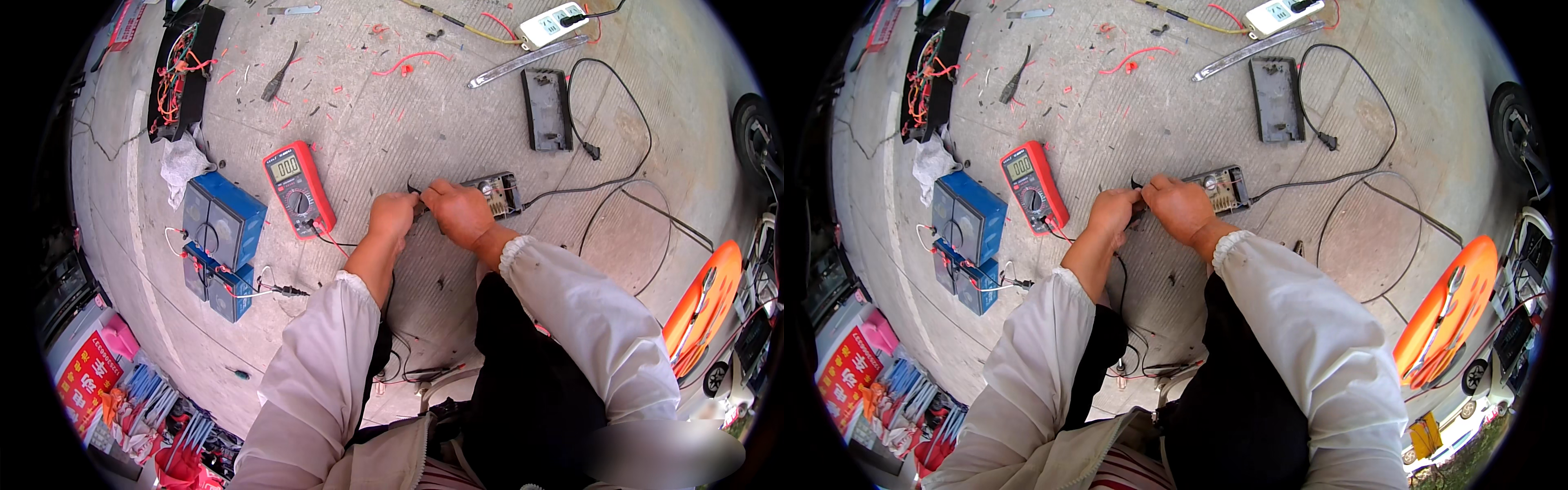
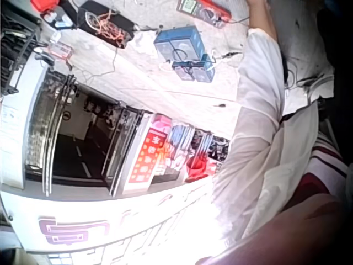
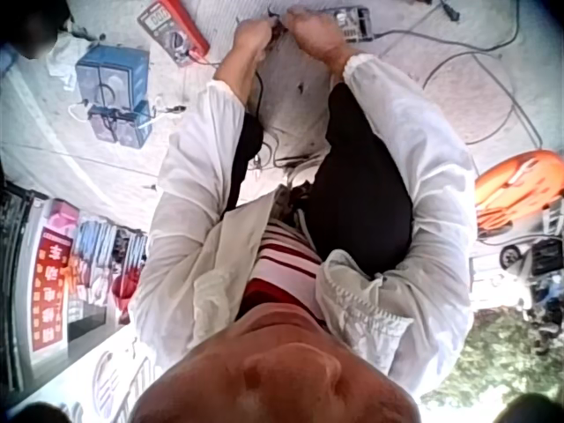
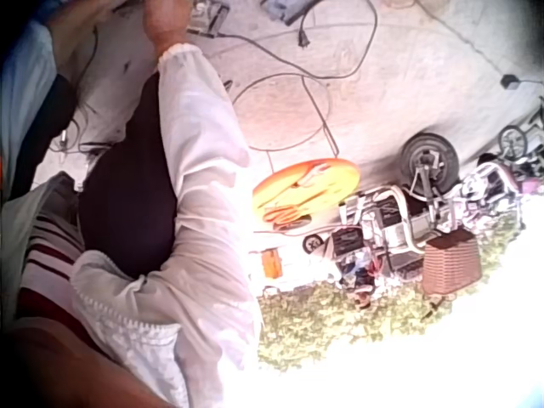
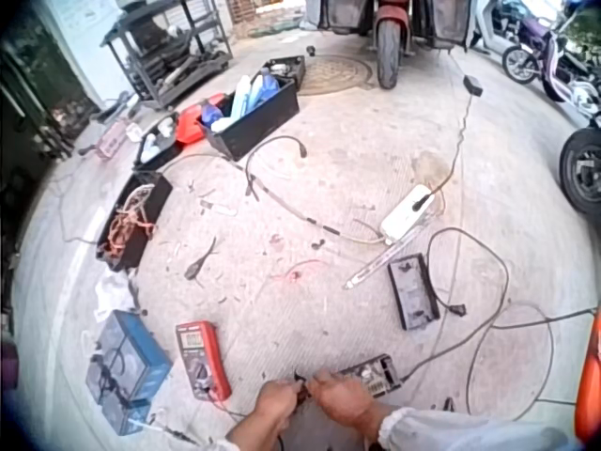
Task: The person sits on the ground and uses a multimeter to test connections on an open electronic device. They then use a wrench and scissors to strip and prepare wires, connect them to the device, and finally reassemble the device's casing.
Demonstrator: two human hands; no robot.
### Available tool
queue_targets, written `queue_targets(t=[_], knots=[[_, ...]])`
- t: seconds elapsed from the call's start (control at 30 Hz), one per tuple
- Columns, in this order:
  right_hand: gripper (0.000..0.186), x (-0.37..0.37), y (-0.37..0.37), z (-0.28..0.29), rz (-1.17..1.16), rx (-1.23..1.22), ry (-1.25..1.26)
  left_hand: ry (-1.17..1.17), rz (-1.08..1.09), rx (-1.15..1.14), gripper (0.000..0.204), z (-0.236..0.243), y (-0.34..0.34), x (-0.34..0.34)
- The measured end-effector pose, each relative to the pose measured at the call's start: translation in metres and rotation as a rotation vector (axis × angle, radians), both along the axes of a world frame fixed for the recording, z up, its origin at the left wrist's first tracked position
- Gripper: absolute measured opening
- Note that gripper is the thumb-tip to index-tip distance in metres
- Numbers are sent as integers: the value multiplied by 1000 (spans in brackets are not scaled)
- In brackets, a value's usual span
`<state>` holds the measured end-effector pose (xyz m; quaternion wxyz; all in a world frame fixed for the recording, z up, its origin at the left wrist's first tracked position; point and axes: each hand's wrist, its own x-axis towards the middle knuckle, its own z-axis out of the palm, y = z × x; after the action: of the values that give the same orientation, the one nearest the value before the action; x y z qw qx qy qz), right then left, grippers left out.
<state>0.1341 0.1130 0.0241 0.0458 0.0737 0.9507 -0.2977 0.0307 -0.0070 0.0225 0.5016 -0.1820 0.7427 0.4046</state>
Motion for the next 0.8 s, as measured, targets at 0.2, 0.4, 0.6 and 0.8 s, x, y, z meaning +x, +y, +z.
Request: queue_targets(t=[0.2, 0.4, 0.6, 0.8], knots=[[16, -2, 8, -8, 64, 50, 156, 91, -95, -22, 20, 4, 1, 3], [14, -5, 10, -11, 64, 45, 185, 141, -151, 13, 19, -13, -10, 7], [13, -3, 13, -14, 67, 36, 108, 713, -468, -55, 14, -2, -12, 22], [14, 0, 14, -6, 9, -22, 80, 936, -477, 72, 11, 0, -10, 38]])
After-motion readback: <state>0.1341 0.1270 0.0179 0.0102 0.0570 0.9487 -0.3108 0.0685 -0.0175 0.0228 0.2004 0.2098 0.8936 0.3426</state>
